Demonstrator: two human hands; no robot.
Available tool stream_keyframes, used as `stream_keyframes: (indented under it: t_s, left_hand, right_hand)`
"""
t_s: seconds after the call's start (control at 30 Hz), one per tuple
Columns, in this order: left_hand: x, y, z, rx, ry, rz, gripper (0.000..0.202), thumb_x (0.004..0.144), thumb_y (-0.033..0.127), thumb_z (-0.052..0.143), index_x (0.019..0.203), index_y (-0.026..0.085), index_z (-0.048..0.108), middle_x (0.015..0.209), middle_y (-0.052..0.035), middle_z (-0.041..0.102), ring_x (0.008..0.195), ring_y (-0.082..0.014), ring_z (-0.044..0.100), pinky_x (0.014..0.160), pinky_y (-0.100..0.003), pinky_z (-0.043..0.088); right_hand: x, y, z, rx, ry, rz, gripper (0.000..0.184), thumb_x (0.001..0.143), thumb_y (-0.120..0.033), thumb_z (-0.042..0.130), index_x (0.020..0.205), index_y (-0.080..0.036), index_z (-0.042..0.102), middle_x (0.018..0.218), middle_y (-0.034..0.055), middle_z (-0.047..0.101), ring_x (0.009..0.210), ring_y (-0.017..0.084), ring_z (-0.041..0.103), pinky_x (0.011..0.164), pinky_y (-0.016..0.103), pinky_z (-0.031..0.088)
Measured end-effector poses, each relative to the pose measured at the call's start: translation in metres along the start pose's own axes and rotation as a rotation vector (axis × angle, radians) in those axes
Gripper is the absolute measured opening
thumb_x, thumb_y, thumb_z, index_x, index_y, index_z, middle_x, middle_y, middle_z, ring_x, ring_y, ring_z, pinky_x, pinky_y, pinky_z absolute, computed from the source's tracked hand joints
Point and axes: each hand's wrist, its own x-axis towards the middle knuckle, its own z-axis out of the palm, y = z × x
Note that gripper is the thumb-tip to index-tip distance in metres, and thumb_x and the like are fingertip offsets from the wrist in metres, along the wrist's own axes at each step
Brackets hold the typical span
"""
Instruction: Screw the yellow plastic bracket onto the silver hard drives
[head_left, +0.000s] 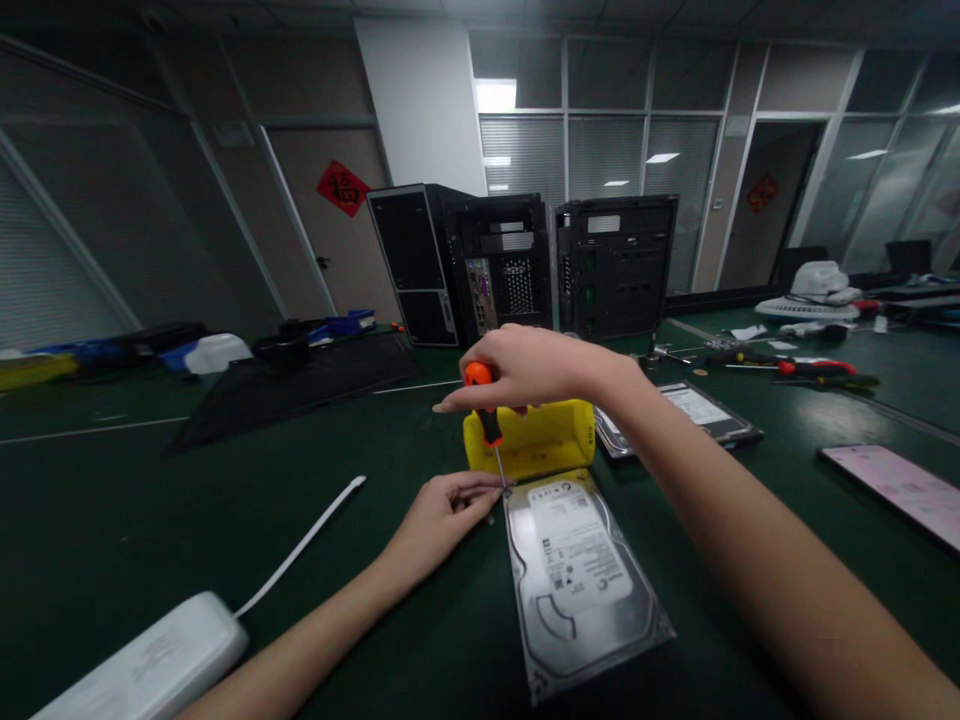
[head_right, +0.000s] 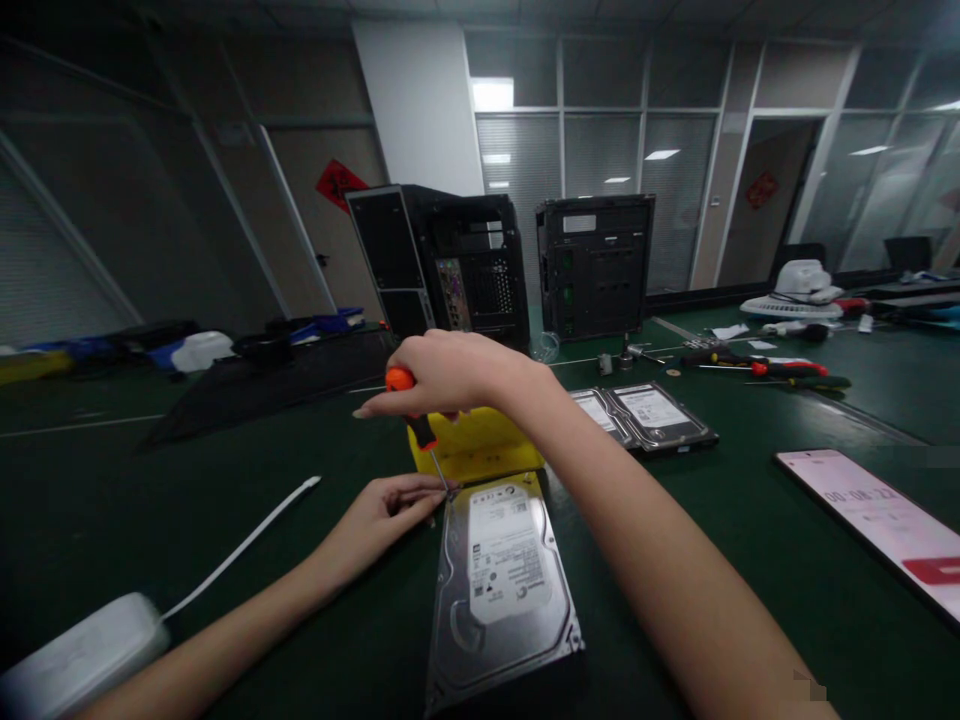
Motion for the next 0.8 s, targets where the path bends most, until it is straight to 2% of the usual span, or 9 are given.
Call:
stream_keyframes:
  t_s: [0.17, 0.37, 0.47, 0.57, 0.67, 0.73, 0.8]
  left_hand:
    - [-0.001, 0.001, 0.0, 0.018, 0.005, -0.002, 0.029, 0.077, 0.032, 0.055, 0.097, 0.015, 0.065, 0.096, -0.0066, 0.067, 0.072, -0.016, 0.061, 0.067, -0.026, 0.048]
    - [-0.002, 0.004, 0.0, 0.022, -0.004, -0.002, 0.029, 0.078, 0.032, 0.054, 0.098, 0.014, 0.065, 0.097, -0.0074, 0.067, 0.072, -0.0162, 0.061, 0.067, -0.026, 0.048]
    - [-0.002, 0.006, 0.0, 0.035, -0.018, 0.012, 0.028, 0.079, 0.03, 0.053, 0.099, 0.014, 0.065, 0.098, -0.0071, 0.067, 0.076, -0.0166, 0.06, 0.068, -0.026, 0.047]
    - [-0.003, 0.006, 0.0, 0.058, -0.021, 0.026, 0.028, 0.08, 0.028, 0.052, 0.1, 0.014, 0.065, 0.097, -0.0068, 0.067, 0.077, -0.0168, 0.06, 0.067, -0.026, 0.046]
    - [-0.002, 0.005, 0.0, 0.079, -0.021, 0.039, 0.027, 0.08, 0.028, 0.052, 0.099, 0.015, 0.065, 0.095, -0.0063, 0.068, 0.073, -0.0157, 0.06, 0.067, -0.026, 0.046]
    - [-0.002, 0.003, 0.0, 0.082, -0.023, 0.052, 0.026, 0.08, 0.028, 0.051, 0.099, 0.016, 0.065, 0.096, -0.0059, 0.067, 0.072, -0.0152, 0.06, 0.067, -0.026, 0.047]
    - [-0.002, 0.002, 0.0, 0.078, -0.022, 0.063, 0.026, 0.08, 0.027, 0.051, 0.099, 0.016, 0.066, 0.097, -0.0058, 0.067, 0.072, -0.0152, 0.06, 0.066, -0.026, 0.047]
  right_hand:
    - [0.001, 0.0, 0.002, -0.032, 0.049, -0.021, 0.052, 0.075, -0.063, 0.041, 0.079, -0.014, 0.059, 0.068, 0.0047, 0.06, 0.055, 0.011, 0.05, 0.049, 0.022, 0.033]
    - [0.001, 0.004, 0.005, -0.054, 0.081, -0.046, 0.038, 0.074, -0.048, 0.053, 0.094, -0.016, 0.055, 0.081, 0.0053, 0.058, 0.066, 0.013, 0.05, 0.055, 0.023, 0.033]
    - [-0.002, 0.0, 0.002, -0.074, 0.235, -0.062, 0.03, 0.077, -0.036, 0.049, 0.099, -0.016, 0.051, 0.079, 0.0031, 0.056, 0.066, 0.013, 0.049, 0.06, 0.024, 0.034]
    - [-0.008, -0.005, -0.006, -0.091, 0.447, -0.05, 0.028, 0.076, -0.028, 0.045, 0.101, -0.015, 0.047, 0.076, 0.0005, 0.053, 0.065, 0.012, 0.048, 0.062, 0.025, 0.034]
    - [-0.013, -0.005, -0.015, -0.02, 0.579, -0.051, 0.029, 0.076, -0.02, 0.04, 0.105, -0.015, 0.043, 0.078, 0.0002, 0.052, 0.064, 0.011, 0.048, 0.061, 0.023, 0.035]
    - [-0.015, -0.003, -0.021, 0.065, 0.572, -0.045, 0.031, 0.077, -0.016, 0.036, 0.108, -0.015, 0.039, 0.077, -0.0002, 0.052, 0.06, 0.009, 0.048, 0.057, 0.022, 0.036]
    - [-0.016, -0.001, -0.023, 0.111, 0.46, -0.04, 0.031, 0.078, -0.014, 0.035, 0.108, -0.015, 0.04, 0.075, -0.0001, 0.054, 0.055, 0.008, 0.048, 0.054, 0.021, 0.036]
